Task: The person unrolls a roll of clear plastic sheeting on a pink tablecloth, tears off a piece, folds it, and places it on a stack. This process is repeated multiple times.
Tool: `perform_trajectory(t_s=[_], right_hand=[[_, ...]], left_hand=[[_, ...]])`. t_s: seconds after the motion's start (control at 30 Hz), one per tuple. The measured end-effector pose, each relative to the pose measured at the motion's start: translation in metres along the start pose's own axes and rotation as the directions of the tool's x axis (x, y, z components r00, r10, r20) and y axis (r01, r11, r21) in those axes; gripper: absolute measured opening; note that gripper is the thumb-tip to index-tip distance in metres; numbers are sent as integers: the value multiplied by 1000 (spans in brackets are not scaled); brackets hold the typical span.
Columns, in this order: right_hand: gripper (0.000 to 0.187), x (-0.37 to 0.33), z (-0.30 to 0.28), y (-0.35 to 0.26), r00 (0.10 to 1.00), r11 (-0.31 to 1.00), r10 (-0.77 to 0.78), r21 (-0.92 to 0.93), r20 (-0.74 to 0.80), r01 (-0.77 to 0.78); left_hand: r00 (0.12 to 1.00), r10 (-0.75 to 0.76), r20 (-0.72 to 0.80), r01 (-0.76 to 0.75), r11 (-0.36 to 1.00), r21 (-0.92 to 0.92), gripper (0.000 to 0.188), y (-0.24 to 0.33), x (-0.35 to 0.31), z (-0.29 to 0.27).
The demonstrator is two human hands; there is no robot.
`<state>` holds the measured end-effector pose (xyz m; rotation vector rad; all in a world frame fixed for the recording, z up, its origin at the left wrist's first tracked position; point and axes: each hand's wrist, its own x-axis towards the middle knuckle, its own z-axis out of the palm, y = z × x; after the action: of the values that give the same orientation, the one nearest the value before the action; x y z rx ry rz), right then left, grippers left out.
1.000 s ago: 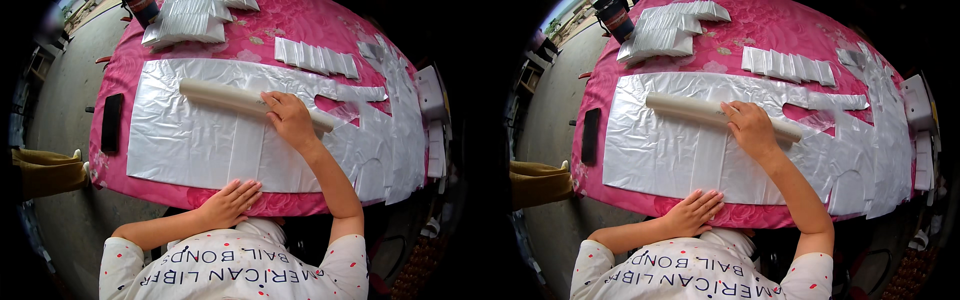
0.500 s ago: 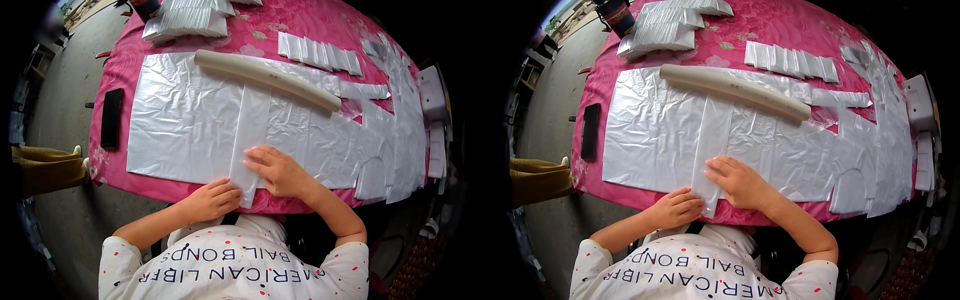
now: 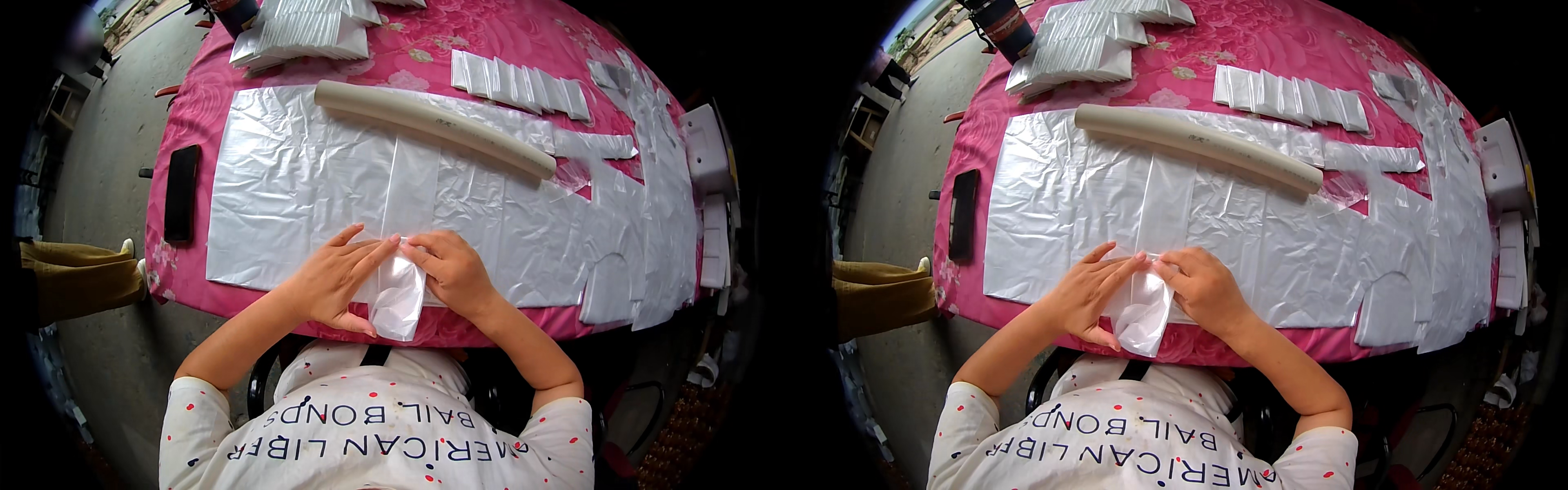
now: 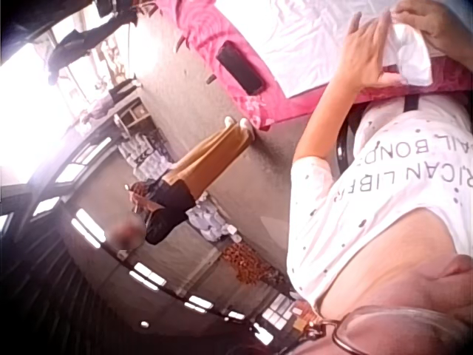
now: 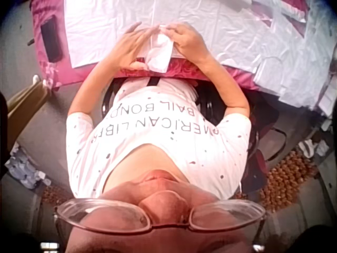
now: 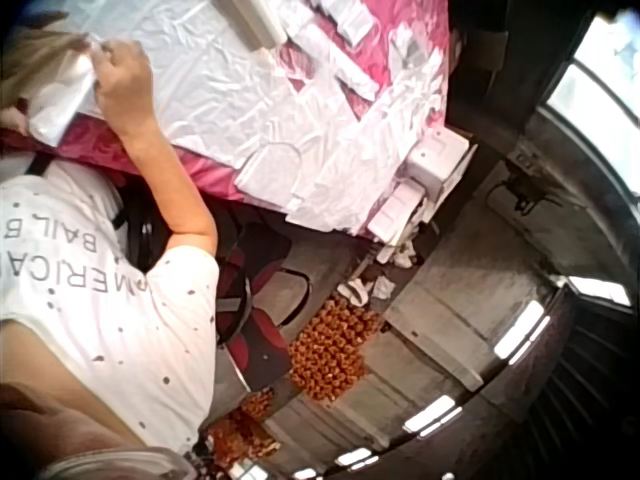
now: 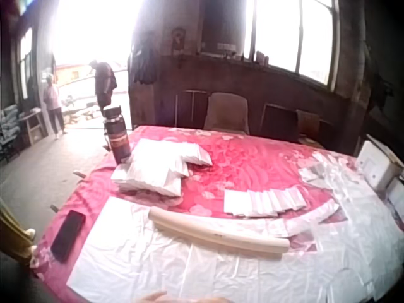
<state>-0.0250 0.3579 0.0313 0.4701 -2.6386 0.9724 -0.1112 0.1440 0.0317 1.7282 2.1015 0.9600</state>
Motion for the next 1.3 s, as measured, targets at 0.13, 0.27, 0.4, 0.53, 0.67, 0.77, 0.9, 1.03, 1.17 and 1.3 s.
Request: perform_trajectory(t_s=[0.13, 0.27, 0.4, 0.53, 0.67, 0.77, 0.9, 1.03, 1.17, 1.3], right_hand=[[14, 3, -3, 6, 979, 971, 204, 127, 3, -202], [18, 27, -14, 5, 704, 672, 671, 209, 233, -710], [25, 44, -19, 15, 542, 460, 735, 287, 409, -840], [26, 46, -18, 21, 497, 411, 743, 279, 449, -868], [22, 43, -16, 18, 499, 414, 765, 284, 408, -865], [27, 40, -15, 4, 677, 667, 723, 116, 140, -736], [50, 19, -7, 22, 993, 939, 78, -329, -86, -103], [44, 23, -16, 35, 990, 961, -92, -251, 108, 116], [40, 37, -27, 40, 978, 939, -163, -282, 133, 195], [42, 84, -25, 48, 922, 883, -348, -270, 172, 384]], left_hand=[[993, -108, -55, 86, 945, -315, 105, -6, 9, -5], [881, -463, -100, 302, 712, -635, 93, -3, 14, -7], [911, -186, -367, 197, 980, -6, 77, -2, 21, 9], [969, -238, -62, 245, 912, 329, 74, 9, 31, 29], [959, -279, -54, 280, 893, 353, 76, 10, 33, 33], [959, -280, -51, 279, 889, 363, 75, 7, 33, 32], [963, -246, -114, 270, 908, 321, 71, 4, 39, 27], [960, -248, -131, 276, 917, 289, 65, 2, 46, 20], [971, -202, -130, 237, 893, 383, 62, 2, 44, 22], [972, -175, -156, 228, 858, 460, 60, 2, 43, 28]])
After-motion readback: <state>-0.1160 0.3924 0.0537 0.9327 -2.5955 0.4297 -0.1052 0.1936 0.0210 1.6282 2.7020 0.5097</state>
